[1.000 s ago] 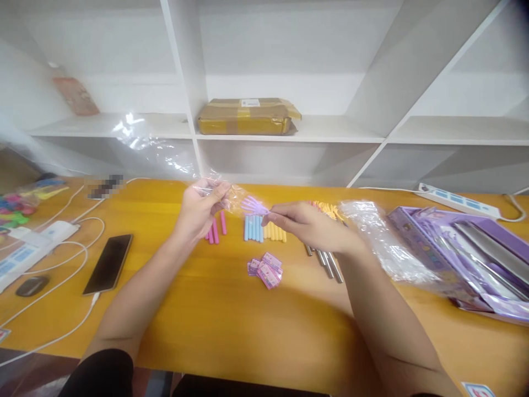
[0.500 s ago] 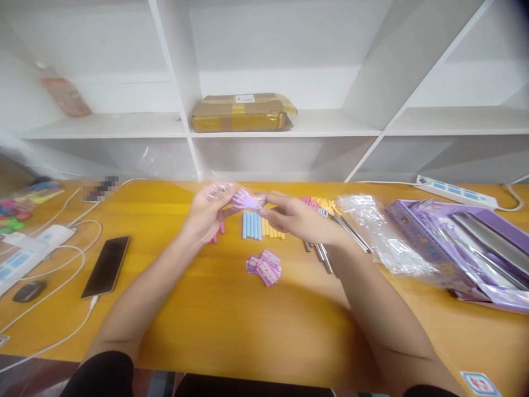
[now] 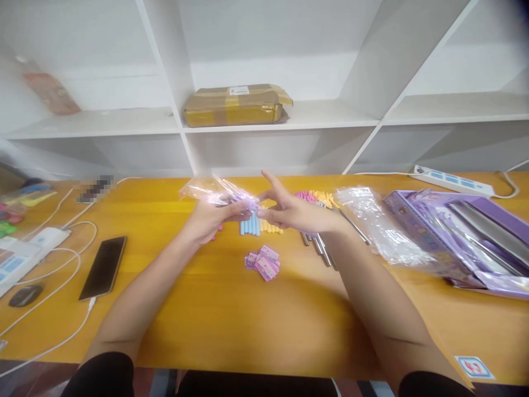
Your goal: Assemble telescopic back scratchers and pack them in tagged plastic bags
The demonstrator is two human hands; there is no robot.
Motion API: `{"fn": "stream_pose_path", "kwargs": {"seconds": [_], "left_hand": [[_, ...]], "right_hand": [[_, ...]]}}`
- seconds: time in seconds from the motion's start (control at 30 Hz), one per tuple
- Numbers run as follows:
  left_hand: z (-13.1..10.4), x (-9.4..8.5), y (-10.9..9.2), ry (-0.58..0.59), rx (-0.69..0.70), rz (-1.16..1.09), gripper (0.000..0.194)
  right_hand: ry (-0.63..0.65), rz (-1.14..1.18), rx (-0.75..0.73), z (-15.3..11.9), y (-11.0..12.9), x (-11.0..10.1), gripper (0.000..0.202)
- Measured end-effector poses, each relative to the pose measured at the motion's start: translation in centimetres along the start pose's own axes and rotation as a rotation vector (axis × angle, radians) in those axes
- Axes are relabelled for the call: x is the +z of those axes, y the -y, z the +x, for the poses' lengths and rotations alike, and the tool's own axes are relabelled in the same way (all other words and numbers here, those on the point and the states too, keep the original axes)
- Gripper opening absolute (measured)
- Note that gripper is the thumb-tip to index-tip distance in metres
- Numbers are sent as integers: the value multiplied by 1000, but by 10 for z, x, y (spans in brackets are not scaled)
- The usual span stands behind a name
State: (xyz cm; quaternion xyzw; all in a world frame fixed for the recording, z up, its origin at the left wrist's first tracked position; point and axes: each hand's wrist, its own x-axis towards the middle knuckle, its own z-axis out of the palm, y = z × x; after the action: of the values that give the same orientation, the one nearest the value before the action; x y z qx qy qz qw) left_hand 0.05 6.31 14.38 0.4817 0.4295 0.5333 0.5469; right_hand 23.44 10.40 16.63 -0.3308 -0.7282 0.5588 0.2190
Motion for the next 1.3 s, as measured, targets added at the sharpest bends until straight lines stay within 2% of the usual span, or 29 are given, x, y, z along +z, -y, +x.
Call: {"fn": "stream_pose_path", "kwargs": {"seconds": [0.07,0.17,0.2,0.3,0.33,0.43,0.57,0.8,1.03,1.17,1.3], "left_hand": [[-1,2,2,5,11,-5,39],[0,-1,-4,-68,80,-27,36],[1,-4,-9,-100,117,-37,36],[5,-20,-25,-186,239,-78,36],[6,-25,-30,-207,268,-88,36],[9,-37,-38,-234,300,-98,36],[11,-37,-34,-231,253,-109,42],[9,-20,-20,-178,181,-141,43],[1,3,-5,-198,74,-76,45],[3,-4,-12,-226,175,-115,40],[6,-16,-19,-210,214,-149,34]], "right_hand": [[-23,-34,10,-1,1,3,119],[-54,-59,-2,-2,4,1,118],[-53,-77,-4,-3,5,-2,110],[24,-191,-4,-5,8,-16,57],[49,-233,-18,-5,9,-20,48],[17,-313,-93,-5,10,-27,50],[-50,-309,-126,-3,8,-23,49],[-65,-283,-138,-1,10,-11,48],[-73,-301,-137,-6,18,4,36],[-35,-230,-73,-11,22,-9,41],[-55,-107,-110,-9,21,-21,22]]}}
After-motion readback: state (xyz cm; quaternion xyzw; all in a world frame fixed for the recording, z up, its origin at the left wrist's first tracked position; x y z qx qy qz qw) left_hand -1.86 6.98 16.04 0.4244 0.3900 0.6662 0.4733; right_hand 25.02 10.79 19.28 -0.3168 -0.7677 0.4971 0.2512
